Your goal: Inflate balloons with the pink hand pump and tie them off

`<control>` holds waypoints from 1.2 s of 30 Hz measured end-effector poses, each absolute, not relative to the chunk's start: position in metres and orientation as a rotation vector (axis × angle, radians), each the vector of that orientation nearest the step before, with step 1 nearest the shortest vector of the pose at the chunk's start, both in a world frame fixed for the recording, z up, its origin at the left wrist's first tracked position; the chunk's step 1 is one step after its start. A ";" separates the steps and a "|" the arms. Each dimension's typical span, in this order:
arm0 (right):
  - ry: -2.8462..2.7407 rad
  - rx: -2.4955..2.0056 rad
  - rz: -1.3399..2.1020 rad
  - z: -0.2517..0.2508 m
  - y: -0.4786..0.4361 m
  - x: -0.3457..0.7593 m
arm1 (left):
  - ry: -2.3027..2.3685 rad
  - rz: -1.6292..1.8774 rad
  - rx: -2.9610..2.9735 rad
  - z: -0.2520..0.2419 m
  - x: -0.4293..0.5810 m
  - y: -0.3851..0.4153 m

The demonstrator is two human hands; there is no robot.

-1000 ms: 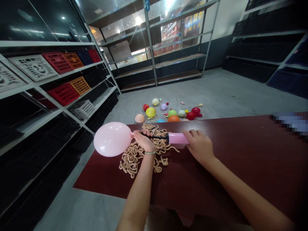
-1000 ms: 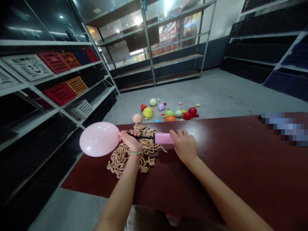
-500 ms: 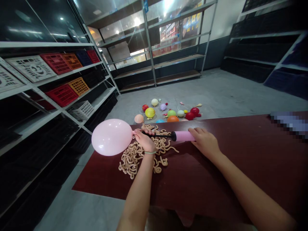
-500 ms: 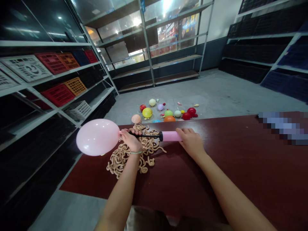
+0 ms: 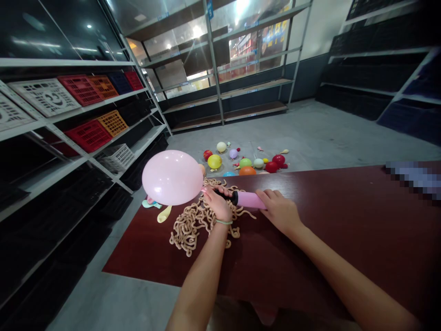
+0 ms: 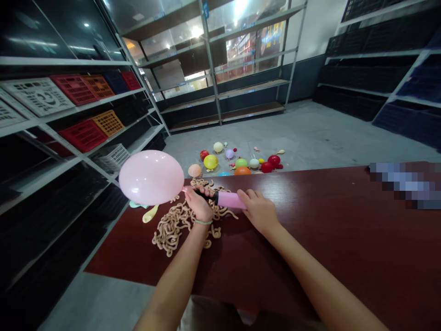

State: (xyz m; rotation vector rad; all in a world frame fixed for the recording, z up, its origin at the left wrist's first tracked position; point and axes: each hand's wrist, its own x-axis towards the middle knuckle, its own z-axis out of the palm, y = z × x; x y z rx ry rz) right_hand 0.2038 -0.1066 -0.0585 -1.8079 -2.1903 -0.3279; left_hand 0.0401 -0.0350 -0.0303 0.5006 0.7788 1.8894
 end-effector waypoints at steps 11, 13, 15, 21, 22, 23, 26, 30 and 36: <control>-1.970 -1.962 -0.404 -0.059 -0.098 0.241 | 0.852 2.040 0.459 -0.024 0.015 -0.027; -1.977 -1.980 -0.424 -0.055 -0.102 0.226 | 0.874 2.036 0.438 -0.027 0.018 -0.028; -2.011 -1.968 -0.419 -0.052 -0.107 0.209 | 0.875 2.019 0.438 -0.031 0.024 -0.029; -2.221 -1.728 -0.380 -0.054 -0.108 0.199 | 0.892 1.888 0.464 -0.041 0.032 -0.022; -2.224 -1.723 -0.400 -0.055 -0.106 0.205 | 0.894 1.893 0.468 -0.041 0.030 -0.020; -2.209 -1.739 -0.424 -0.057 -0.104 0.212 | 0.893 1.911 0.471 -0.040 0.028 -0.018; -2.103 -1.838 -0.488 -0.059 -0.097 0.236 | 0.893 1.969 0.463 -0.038 0.020 -0.013; -2.018 -1.940 -0.467 -0.058 -0.094 0.248 | 0.910 2.008 0.441 -0.037 0.008 -0.007; -2.078 -2.007 -0.377 -0.052 -0.102 0.201 | 0.967 1.970 0.420 -0.047 0.014 -0.008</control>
